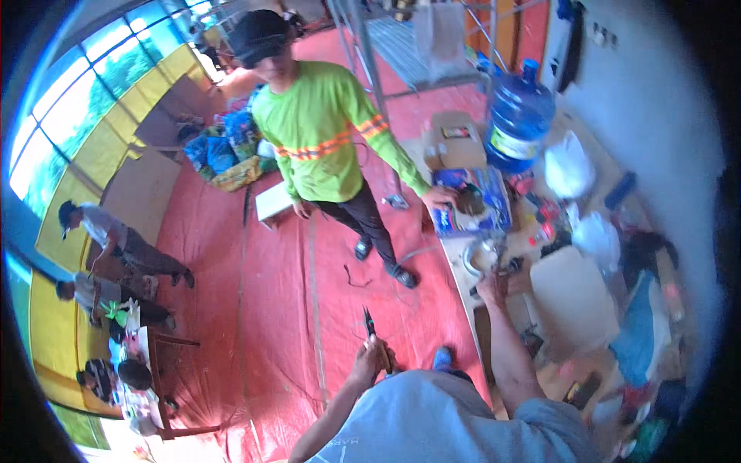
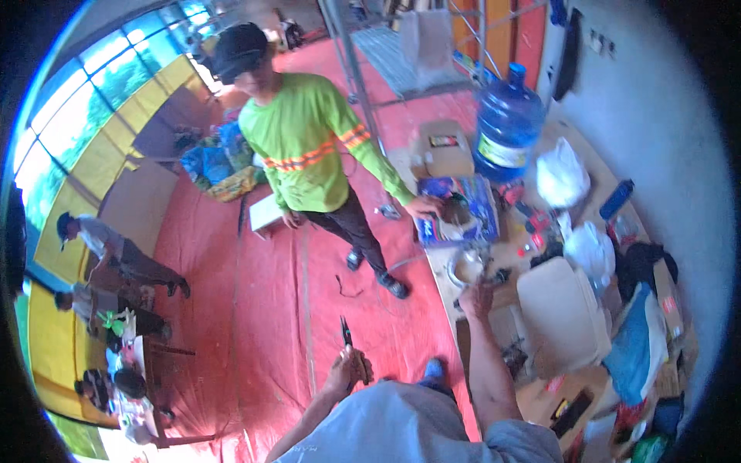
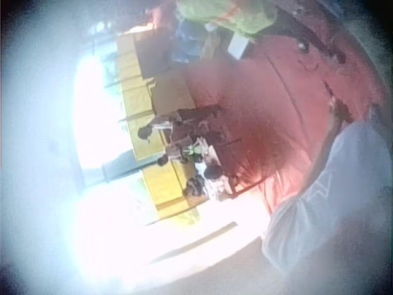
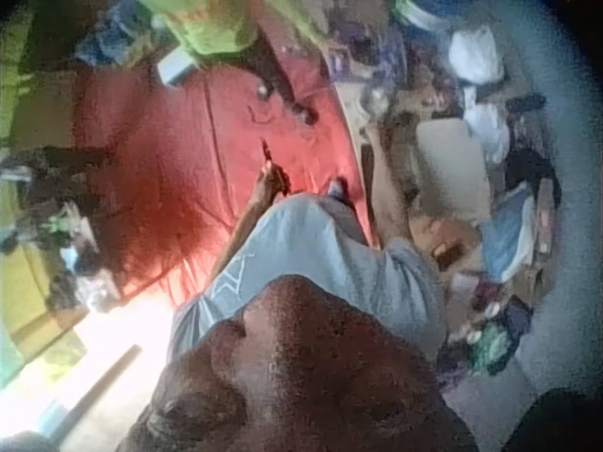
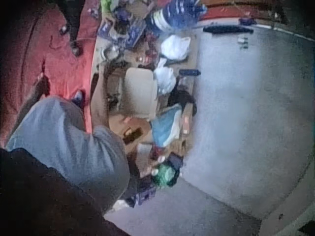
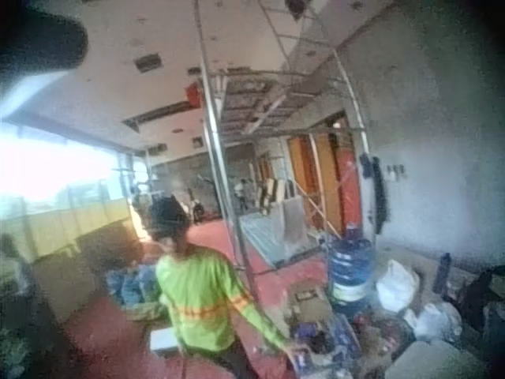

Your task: The person strips insulation from electrical wires using a tool and connects them to an electrical fixture by hand. They use pliers to secure the wires and handle a box on the workbench.

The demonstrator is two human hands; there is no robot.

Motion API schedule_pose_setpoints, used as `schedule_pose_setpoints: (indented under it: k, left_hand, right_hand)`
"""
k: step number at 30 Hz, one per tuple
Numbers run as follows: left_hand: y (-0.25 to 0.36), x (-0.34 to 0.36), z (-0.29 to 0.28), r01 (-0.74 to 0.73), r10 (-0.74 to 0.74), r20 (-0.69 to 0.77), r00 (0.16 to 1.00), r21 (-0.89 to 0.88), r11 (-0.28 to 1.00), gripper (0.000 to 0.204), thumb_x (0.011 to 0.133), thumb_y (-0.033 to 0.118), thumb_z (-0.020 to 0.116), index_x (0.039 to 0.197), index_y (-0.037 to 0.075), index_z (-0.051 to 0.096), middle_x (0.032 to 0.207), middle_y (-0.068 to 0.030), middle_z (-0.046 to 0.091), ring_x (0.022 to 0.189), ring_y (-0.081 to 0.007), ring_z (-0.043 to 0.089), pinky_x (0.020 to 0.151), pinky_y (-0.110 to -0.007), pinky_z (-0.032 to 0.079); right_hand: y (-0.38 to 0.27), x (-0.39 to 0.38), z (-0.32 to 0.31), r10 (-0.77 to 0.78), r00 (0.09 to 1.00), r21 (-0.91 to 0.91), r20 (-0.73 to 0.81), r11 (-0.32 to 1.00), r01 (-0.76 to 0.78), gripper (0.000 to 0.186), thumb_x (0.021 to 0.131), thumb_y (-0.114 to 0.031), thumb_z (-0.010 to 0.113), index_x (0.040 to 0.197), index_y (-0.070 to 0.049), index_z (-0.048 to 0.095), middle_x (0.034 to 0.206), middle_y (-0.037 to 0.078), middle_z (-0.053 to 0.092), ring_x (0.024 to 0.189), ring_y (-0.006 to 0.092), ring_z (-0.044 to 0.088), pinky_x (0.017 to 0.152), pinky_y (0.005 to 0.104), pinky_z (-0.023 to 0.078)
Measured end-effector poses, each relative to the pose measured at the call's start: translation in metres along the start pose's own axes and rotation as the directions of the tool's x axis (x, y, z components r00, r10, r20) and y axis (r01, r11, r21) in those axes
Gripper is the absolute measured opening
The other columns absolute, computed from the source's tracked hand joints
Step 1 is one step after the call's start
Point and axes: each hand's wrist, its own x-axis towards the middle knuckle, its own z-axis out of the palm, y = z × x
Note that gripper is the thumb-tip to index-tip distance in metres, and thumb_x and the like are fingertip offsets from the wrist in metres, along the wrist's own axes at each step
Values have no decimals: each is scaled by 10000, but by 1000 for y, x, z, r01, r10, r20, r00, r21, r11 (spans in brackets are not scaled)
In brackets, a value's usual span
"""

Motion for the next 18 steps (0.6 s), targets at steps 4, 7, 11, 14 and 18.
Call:
schedule_pose_setpoints:
  k: [4, 7, 11, 14, 18]
  left_hand:
    - [2, -31, -19, -36, 31, -108, 994, -48, 998, 425, 1083, 513, 508, 1053, 94, 570, 891, -99, 670, 751, -260, 677, 680, -436, 576]
    - [14, -31, 1, -44, 36, -73, 997, -114, 993, 408, 1090, 498, 502, 1039, 98, 564, 875, -98, 665, 745, -257, 677, 676, -429, 575]
    - [5, -31, -13, -10, -6, -122, 993, -126, 992, 410, 1089, 499, 506, 1032, 96, 559, 865, -101, 661, 739, -258, 677, 671, -422, 572]
    - [-9, -44, -20, -36, 12, -174, 985, -136, 990, 424, 1086, 511, 503, 1039, 93, 558, 861, -104, 664, 741, -259, 680, 667, -420, 571]
    - [-11, -45, -29, 13, -20, -83, 996, -78, 997, 453, 1078, 538, 501, 1047, 89, 555, 843, -110, 664, 737, -266, 682, 646, -420, 564]
  right_hand:
    - [-75, 5, -29, 205, 935, 61, 289, 971, -231, 927, 865, -362, 752, 1541, 94, 311, 1467, 373, 466, 1276, 456, 584, 1086, 550, 486]
    - [-10, 52, 38, 178, 899, 95, 401, 968, -234, 951, 807, -374, 799, 1501, 95, 350, 1515, 331, 417, 1322, 429, 559, 1089, 546, 484]
    - [13, 79, 110, 233, 919, 44, 319, 965, -260, 914, 774, -349, 808, 1459, 82, 382, 1412, 276, 509, 1238, 389, 603, 1013, 517, 538]
    - [-17, 46, 39, 333, 700, 696, 632, 153, -702, 311, 757, -177, 766, 950, -70, 548, 900, 67, 567, 829, 212, 600, 655, 413, 552]
    - [66, 72, 67, 279, 599, 658, 751, -398, -639, 116, 719, -105, 633, 809, -129, 563, 791, 48, 595, 646, 213, 587, 576, 409, 509]
